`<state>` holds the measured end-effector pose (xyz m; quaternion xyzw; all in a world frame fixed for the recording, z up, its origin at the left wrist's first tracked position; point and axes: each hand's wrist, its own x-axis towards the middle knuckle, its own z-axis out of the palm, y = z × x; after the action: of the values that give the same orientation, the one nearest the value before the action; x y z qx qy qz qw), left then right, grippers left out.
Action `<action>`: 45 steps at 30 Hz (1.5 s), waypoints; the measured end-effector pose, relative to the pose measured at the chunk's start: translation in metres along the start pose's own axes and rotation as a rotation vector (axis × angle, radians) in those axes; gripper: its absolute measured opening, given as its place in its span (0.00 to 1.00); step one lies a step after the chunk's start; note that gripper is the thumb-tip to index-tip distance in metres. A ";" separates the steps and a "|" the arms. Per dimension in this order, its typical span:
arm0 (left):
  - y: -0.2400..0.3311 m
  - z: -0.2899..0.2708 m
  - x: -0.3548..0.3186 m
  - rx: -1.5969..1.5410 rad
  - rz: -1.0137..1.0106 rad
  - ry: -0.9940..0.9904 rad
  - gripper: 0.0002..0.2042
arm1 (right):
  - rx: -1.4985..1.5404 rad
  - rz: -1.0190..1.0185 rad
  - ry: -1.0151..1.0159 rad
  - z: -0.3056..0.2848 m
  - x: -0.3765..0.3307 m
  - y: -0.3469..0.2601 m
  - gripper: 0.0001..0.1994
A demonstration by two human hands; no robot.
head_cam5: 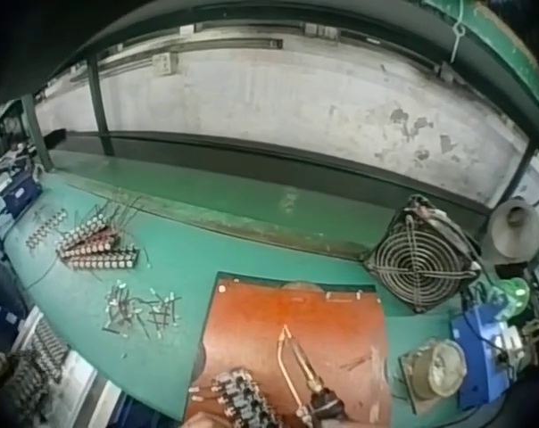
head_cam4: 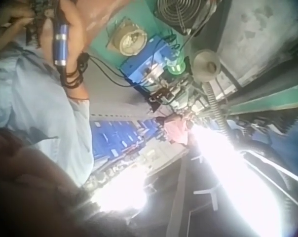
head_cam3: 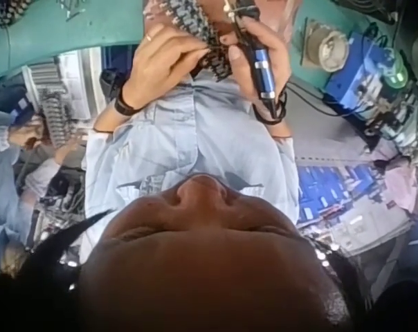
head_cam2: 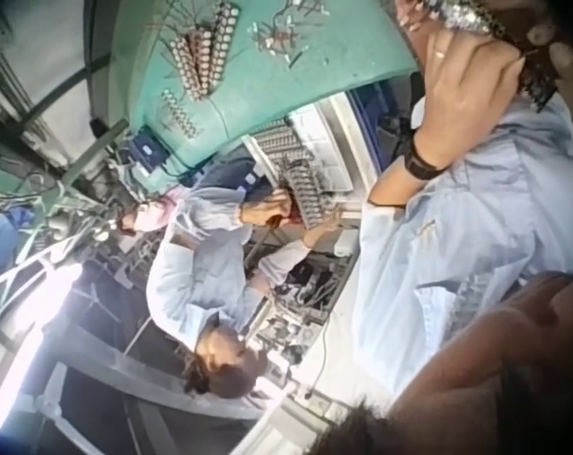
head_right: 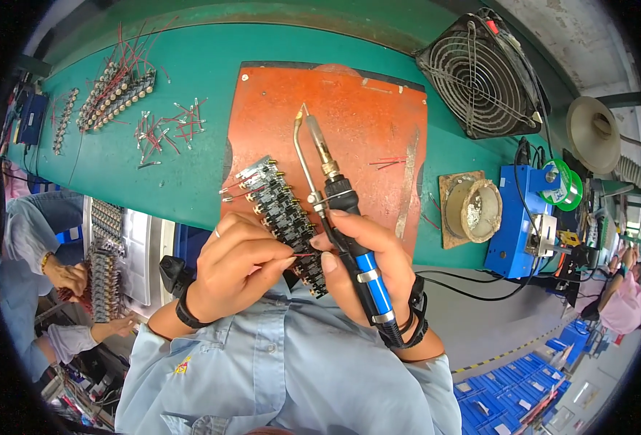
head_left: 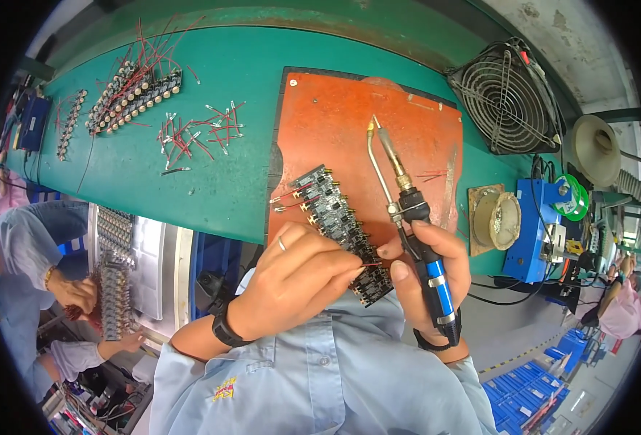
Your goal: The person positions wires against a circuit board and uses a soldering iron to secure the connections. After completing the board, they place it into a tray and pick up a new one to repeat the process.
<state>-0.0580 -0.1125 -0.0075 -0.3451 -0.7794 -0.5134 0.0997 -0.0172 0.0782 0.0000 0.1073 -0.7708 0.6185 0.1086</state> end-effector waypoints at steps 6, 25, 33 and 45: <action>-0.003 -0.001 0.000 0.008 -0.013 0.006 0.10 | 0.019 -0.031 -0.041 -0.005 -0.001 0.000 0.21; -0.011 -0.021 0.002 0.290 -0.112 0.036 0.08 | 0.139 0.242 0.215 -0.014 -0.011 -0.016 0.28; -0.020 -0.019 0.009 0.375 -0.196 0.019 0.07 | -0.283 -0.159 -0.051 -0.054 0.000 -0.010 0.27; -0.017 -0.017 0.011 0.367 -0.232 0.026 0.08 | -0.289 -0.118 -0.200 -0.044 0.010 -0.016 0.22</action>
<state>-0.0804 -0.1268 -0.0065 -0.2223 -0.8929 -0.3753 0.1114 -0.0201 0.1180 0.0269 0.1964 -0.8510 0.4801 0.0817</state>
